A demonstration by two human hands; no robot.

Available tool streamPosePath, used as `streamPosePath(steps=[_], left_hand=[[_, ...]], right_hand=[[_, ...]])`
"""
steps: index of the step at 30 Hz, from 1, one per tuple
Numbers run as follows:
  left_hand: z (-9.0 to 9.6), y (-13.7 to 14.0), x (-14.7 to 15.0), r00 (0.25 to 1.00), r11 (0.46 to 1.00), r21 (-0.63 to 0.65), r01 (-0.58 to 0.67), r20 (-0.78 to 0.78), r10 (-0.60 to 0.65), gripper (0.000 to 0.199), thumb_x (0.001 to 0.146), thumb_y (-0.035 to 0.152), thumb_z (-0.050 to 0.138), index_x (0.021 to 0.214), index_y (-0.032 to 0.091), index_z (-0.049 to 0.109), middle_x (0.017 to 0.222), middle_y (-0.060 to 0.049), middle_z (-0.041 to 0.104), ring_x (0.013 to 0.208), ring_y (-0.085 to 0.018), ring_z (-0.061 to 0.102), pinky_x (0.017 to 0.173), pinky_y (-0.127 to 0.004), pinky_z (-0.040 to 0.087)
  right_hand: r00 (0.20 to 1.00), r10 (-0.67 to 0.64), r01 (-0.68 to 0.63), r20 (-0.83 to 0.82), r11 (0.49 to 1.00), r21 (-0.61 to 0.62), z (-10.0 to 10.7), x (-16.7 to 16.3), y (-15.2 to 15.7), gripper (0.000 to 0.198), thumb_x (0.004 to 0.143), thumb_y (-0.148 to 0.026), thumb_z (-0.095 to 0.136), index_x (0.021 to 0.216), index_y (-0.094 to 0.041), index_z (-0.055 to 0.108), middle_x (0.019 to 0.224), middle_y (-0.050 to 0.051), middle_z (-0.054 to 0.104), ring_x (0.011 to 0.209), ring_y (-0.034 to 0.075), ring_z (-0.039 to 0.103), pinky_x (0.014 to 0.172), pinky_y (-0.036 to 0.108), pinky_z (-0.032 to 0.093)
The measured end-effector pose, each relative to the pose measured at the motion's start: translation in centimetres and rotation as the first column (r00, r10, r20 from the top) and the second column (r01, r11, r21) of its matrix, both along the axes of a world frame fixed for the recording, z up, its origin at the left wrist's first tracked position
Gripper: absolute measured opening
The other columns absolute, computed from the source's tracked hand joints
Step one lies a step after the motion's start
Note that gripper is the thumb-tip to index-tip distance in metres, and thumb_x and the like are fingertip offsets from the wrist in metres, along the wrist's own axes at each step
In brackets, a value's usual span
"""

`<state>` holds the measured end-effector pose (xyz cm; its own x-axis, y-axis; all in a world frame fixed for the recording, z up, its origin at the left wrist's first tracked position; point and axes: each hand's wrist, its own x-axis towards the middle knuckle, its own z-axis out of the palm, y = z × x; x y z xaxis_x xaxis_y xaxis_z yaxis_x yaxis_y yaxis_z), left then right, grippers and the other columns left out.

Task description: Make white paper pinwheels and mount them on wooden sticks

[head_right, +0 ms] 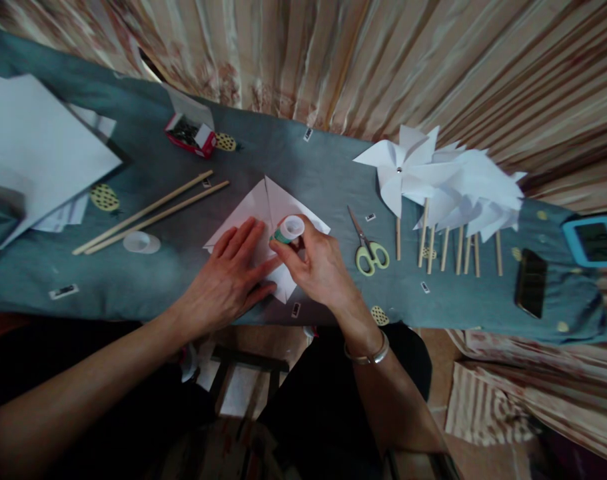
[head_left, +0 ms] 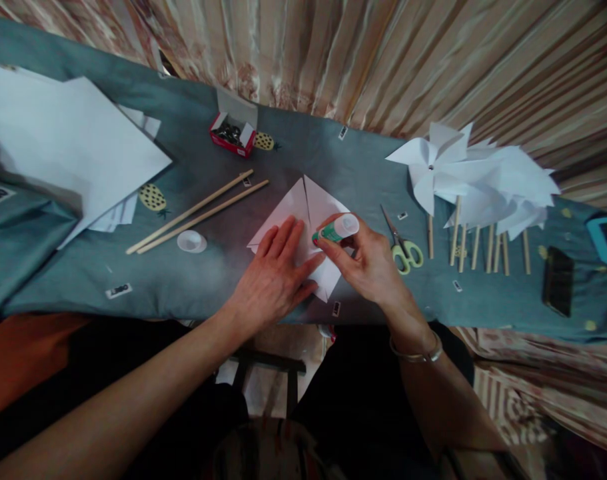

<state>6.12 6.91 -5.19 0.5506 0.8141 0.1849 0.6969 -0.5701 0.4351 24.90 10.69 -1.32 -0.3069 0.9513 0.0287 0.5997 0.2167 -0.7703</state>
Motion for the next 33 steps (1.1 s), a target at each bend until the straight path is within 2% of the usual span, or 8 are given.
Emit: streamPosePath(steps=[6,13,19,26,30,33], left_hand=[[0.0,0.0,0.0,1.0,1.0,-0.006,-0.006,-0.004,0.006,0.053,0.089,0.032,0.066,0.14,0.021,0.052,0.16,-0.021,0.03,0.148,-0.044,0.024,0.116,-0.063,0.027],[0.0,0.0,0.1,1.0,1.0,-0.009,-0.002,0.003,0.002,0.05,0.09,0.033,0.065,0.137,0.021,0.054,0.16,-0.02,0.029,0.149,-0.043,0.022,0.116,-0.063,0.026],[0.0,0.0,0.0,1.0,1.0,-0.003,-0.001,-0.017,0.001,0.05,0.09,0.033,0.065,0.137,0.021,0.054,0.159,-0.021,0.031,0.149,-0.043,0.023,0.116,-0.062,0.027],[0.0,0.0,0.0,1.0,1.0,0.003,-0.001,-0.021,0.001,0.051,0.091,0.034,0.065,0.138,0.021,0.053,0.159,-0.021,0.03,0.149,-0.042,0.024,0.116,-0.062,0.027],[0.0,-0.1,0.0,0.999,1.0,0.003,0.006,-0.033,-0.006,0.052,0.091,0.034,0.064,0.14,0.02,0.052,0.159,-0.024,0.029,0.148,-0.044,0.024,0.116,-0.063,0.028],[0.0,0.0,0.0,1.0,1.0,0.004,0.006,-0.022,-0.006,0.053,0.091,0.035,0.064,0.14,0.021,0.052,0.159,-0.023,0.03,0.148,-0.044,0.024,0.116,-0.063,0.027]], right_hand=[[1.0,-0.003,0.003,0.007,1.0,0.006,0.0,-0.4,-0.1,0.029,0.091,-0.045,0.063,0.105,-0.02,0.062,0.094,0.005,0.071,0.074,0.017,0.065,0.062,0.028,0.048],[1.0,-0.004,0.004,0.0,0.999,0.032,-0.1,-0.6,0.0,0.028,0.091,-0.046,0.061,0.105,-0.022,0.061,0.097,0.005,0.072,0.081,0.021,0.069,0.076,0.036,0.055],[0.999,-0.006,0.003,0.042,0.997,0.072,0.1,-0.9,0.2,0.026,0.092,-0.047,0.059,0.104,-0.024,0.06,0.091,0.002,0.071,0.075,0.023,0.068,0.069,0.039,0.055],[0.998,-0.029,0.024,0.062,0.997,0.066,-0.1,-0.8,0.5,0.026,0.092,-0.049,0.058,0.104,-0.026,0.059,0.091,0.002,0.072,0.075,0.022,0.069,0.073,0.039,0.056],[0.996,-0.031,0.023,0.089,0.996,0.08,0.0,-1.0,0.6,0.031,0.09,-0.054,0.056,0.105,-0.027,0.06,0.092,0.004,0.072,0.076,0.024,0.069,0.073,0.04,0.056],[0.993,-0.04,0.031,0.112,0.996,0.082,0.3,-1.3,0.5,0.027,0.09,-0.053,0.057,0.105,-0.031,0.061,0.09,0.005,0.071,0.082,0.026,0.069,0.077,0.041,0.056]])
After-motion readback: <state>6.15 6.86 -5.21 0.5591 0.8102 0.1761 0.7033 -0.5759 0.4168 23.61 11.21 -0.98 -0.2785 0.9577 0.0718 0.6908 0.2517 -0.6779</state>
